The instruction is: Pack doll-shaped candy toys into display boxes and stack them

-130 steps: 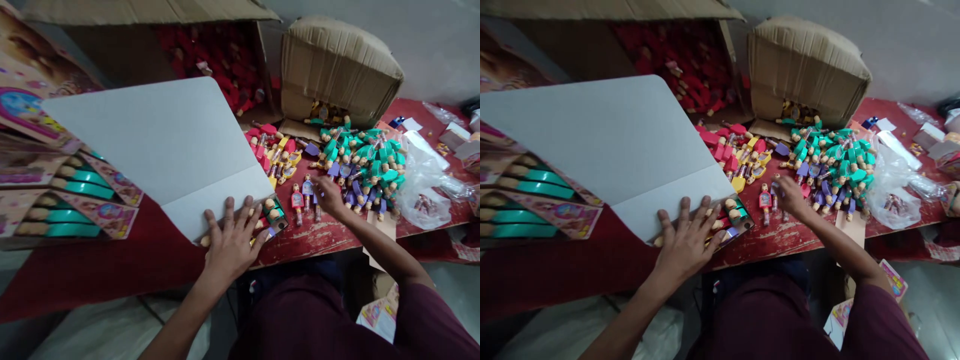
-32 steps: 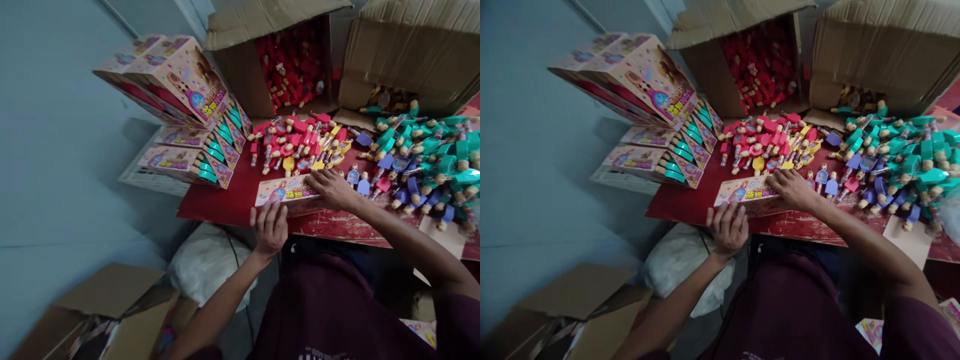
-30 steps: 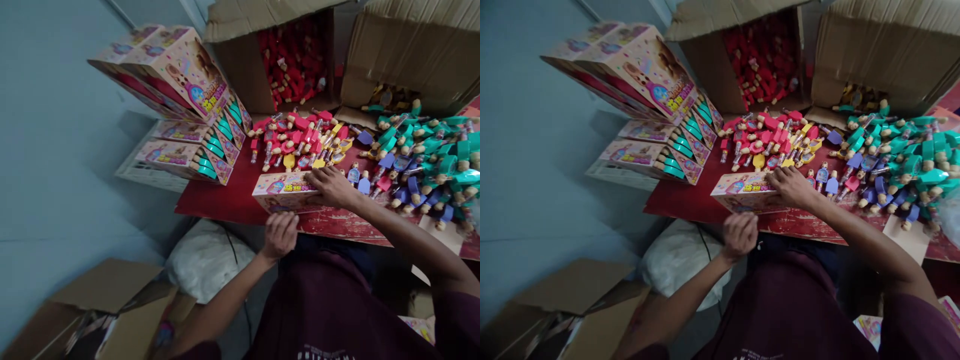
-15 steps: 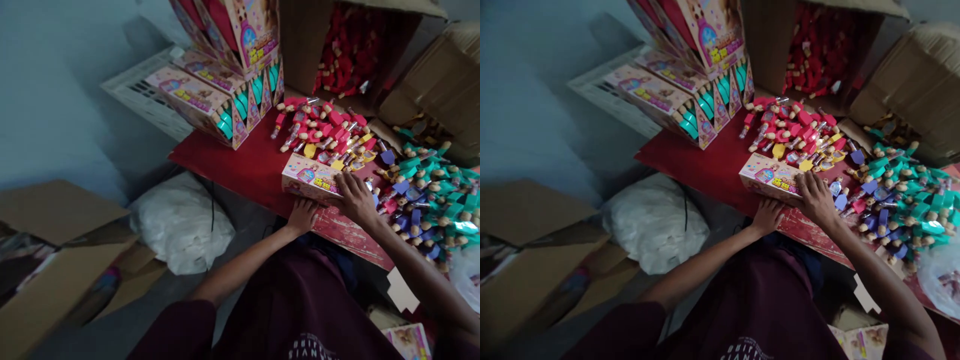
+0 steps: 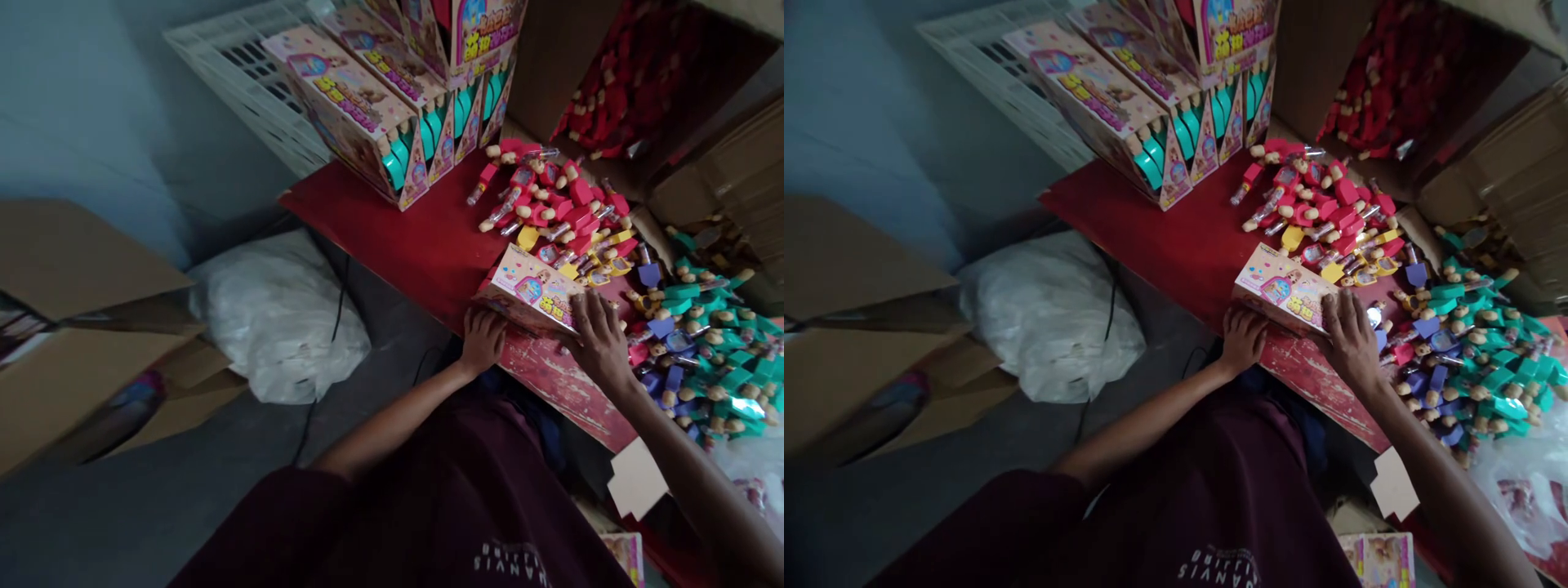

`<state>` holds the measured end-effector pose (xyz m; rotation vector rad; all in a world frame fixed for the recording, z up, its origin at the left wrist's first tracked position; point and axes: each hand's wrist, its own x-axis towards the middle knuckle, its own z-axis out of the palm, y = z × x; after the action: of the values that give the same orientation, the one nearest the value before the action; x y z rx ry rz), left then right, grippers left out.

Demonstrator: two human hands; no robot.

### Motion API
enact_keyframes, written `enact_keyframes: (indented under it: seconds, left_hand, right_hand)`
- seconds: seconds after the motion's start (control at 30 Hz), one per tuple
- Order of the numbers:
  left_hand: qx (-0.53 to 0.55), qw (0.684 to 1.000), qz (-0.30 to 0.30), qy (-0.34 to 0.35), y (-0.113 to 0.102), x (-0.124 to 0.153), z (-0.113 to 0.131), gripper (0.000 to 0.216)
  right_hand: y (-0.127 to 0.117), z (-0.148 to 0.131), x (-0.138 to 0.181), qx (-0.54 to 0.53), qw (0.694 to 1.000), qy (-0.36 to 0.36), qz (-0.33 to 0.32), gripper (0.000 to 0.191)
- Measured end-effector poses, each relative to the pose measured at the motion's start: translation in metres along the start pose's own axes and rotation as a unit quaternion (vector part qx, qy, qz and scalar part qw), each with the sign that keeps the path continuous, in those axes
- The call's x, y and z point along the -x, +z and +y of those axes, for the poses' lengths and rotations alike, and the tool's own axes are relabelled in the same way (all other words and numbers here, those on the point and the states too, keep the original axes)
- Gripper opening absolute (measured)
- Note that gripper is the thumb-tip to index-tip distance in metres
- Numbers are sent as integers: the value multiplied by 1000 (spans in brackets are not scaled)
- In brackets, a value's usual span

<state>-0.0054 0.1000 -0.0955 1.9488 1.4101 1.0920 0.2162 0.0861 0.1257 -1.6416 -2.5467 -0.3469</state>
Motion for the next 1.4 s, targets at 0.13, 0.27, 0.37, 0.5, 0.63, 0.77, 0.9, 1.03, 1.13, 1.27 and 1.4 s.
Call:
enact_keyframes:
  seconds: [0.13, 0.27, 0.37, 0.5, 0.63, 0.77, 0.9, 1.03, 1.13, 1.27, 1.4]
  left_hand:
    - [14, 988, 109, -108, 3, -15, -9, 55]
    - [52, 981, 108, -152, 5, -31, -6, 73]
    - [59, 977, 102, -180, 4, -39, -1, 72]
    - [52, 970, 111, -212, 3, -45, 3, 71]
    - [37, 974, 97, -201, 4, -48, 3, 70]
    - [9, 981, 71, -179, 7, -47, 2, 70]
    - [13, 982, 76, -170, 9, -46, -2, 78]
    - [63, 988, 83, -111, 5, -50, -9, 73]
    - [85, 988, 85, -93, 0, -52, -15, 66]
    - [92, 988, 79, -100, -9, -55, -15, 65]
    - [121, 983, 72, -116, -18, -60, -9, 69]
  right_hand:
    - [0, -2, 0, -12, 1000, 5, -3, 82]
    - [2, -3, 0, -4, 1000, 14, 7, 82]
    - [4, -3, 2, -4, 1000, 25, 6, 81]
    - [6, -3, 4, -11, 999, 39, -2, 81]
    - [4, -6, 5, -6, 998, 55, -14, 79]
    - [-3, -14, 4, 27, 995, 82, -42, 76]
    - [-13, -20, -2, 33, 993, 87, -79, 78]
    - [-16, -23, -28, -8, 995, 55, -78, 92]
    - [-9, -24, -54, -31, 996, 18, -82, 87]
    - [7, -27, -70, -31, 996, 0, -89, 76]
    - [12, -31, -69, -22, 995, 1, -93, 77]
